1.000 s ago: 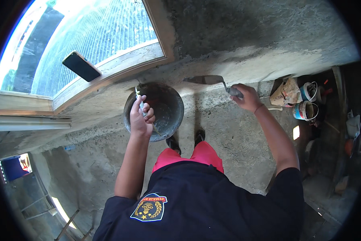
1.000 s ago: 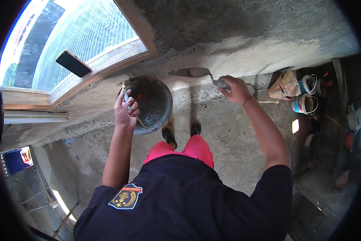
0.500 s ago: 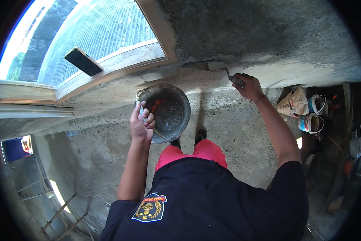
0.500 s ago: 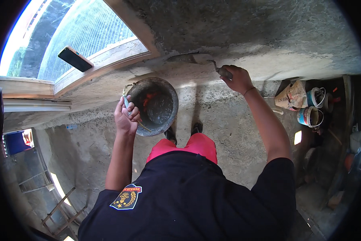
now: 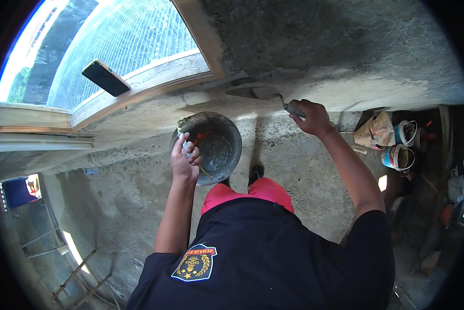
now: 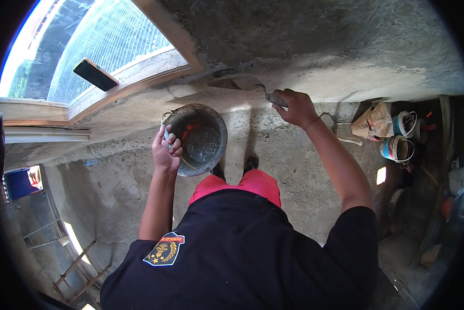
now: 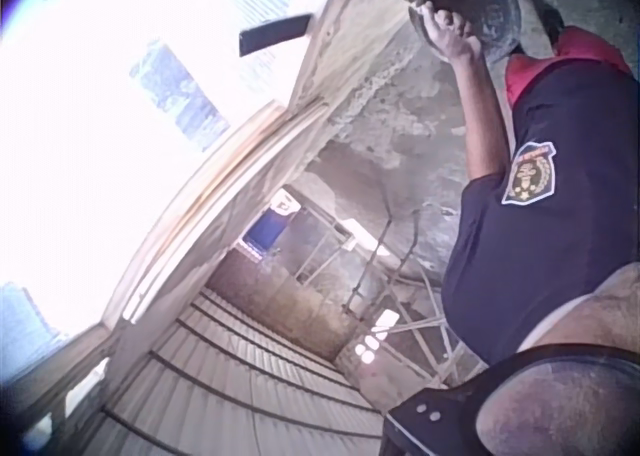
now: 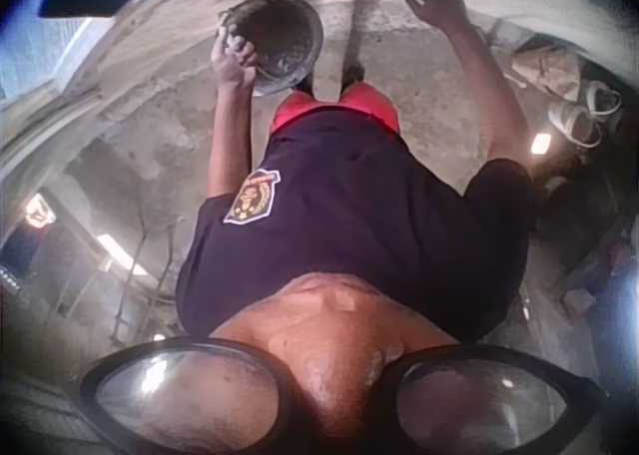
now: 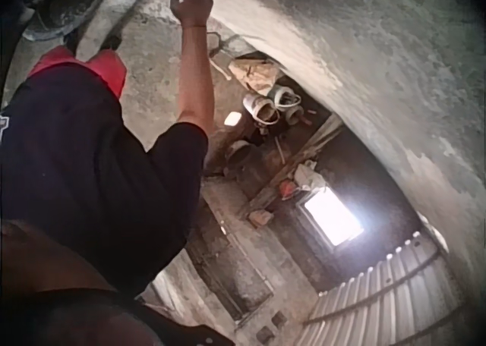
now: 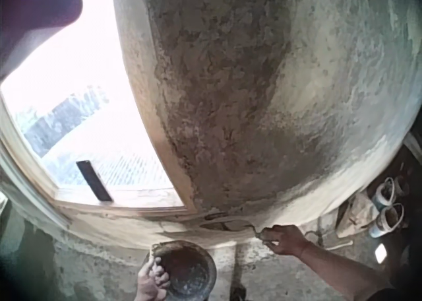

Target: The person smooths cement onto a wall using a trowel while holding a small tube.

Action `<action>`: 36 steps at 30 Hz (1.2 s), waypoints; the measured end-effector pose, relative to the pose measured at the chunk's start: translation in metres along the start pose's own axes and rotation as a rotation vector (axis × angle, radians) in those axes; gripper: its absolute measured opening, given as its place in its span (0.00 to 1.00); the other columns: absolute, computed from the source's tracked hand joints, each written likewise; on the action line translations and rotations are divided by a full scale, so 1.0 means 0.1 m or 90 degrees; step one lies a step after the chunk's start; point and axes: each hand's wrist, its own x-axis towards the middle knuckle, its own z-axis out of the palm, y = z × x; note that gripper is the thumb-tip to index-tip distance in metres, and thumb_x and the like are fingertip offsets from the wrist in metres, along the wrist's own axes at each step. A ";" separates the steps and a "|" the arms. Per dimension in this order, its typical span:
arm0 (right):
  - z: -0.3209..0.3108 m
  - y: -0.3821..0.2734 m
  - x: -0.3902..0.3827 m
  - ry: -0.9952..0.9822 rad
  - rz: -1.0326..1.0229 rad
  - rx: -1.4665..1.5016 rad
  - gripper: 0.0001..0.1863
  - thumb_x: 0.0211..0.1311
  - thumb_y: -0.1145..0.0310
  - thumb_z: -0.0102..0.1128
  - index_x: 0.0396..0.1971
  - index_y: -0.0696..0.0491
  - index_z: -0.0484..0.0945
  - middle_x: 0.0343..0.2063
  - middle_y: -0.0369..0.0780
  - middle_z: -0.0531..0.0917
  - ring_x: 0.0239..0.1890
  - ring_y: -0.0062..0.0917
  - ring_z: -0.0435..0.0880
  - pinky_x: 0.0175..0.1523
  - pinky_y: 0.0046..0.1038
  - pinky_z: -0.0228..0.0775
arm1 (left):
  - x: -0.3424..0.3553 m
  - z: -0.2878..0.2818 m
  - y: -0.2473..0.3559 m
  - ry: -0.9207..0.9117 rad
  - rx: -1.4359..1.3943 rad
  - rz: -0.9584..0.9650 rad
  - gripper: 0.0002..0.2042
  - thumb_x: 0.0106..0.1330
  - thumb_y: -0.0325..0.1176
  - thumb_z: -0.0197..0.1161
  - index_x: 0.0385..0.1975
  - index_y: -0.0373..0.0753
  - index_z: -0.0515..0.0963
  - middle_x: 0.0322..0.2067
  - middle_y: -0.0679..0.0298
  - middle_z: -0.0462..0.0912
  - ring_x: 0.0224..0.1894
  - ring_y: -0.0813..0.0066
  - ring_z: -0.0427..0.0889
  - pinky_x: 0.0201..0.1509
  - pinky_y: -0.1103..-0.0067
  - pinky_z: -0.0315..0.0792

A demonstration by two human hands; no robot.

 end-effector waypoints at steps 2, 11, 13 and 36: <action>0.02 0.01 0.09 -0.011 0.050 -0.006 0.20 0.59 0.58 0.70 0.51 0.45 0.81 0.41 0.41 0.87 0.40 0.40 0.88 0.46 0.37 0.81 | -0.03 -0.02 0.02 -0.015 -0.002 0.009 0.14 0.77 0.47 0.54 0.49 0.44 0.72 0.21 0.74 0.64 0.14 0.85 0.56 0.15 0.84 0.49; -0.22 0.36 -0.42 0.071 0.090 0.030 0.20 0.57 0.63 0.73 0.49 0.50 0.82 0.39 0.44 0.88 0.40 0.41 0.88 0.46 0.37 0.82 | -0.15 -0.04 0.05 -0.010 -0.019 0.025 0.13 0.73 0.43 0.60 0.49 0.44 0.74 0.22 0.75 0.64 0.15 0.86 0.56 0.16 0.85 0.47; -0.21 0.33 -0.47 0.043 0.124 0.019 0.21 0.57 0.62 0.73 0.51 0.51 0.82 0.39 0.45 0.88 0.40 0.41 0.88 0.46 0.37 0.82 | -0.16 -0.04 0.04 -0.009 -0.019 0.022 0.13 0.73 0.43 0.60 0.49 0.44 0.74 0.22 0.74 0.64 0.15 0.86 0.56 0.16 0.85 0.47; 0.27 -0.02 0.18 -0.060 -0.003 -0.022 0.21 0.60 0.55 0.68 0.52 0.45 0.83 0.38 0.41 0.88 0.41 0.38 0.88 0.47 0.37 0.81 | -0.32 -0.13 -0.16 0.018 0.002 -0.012 0.12 0.76 0.45 0.55 0.48 0.45 0.73 0.21 0.74 0.63 0.15 0.84 0.55 0.16 0.84 0.48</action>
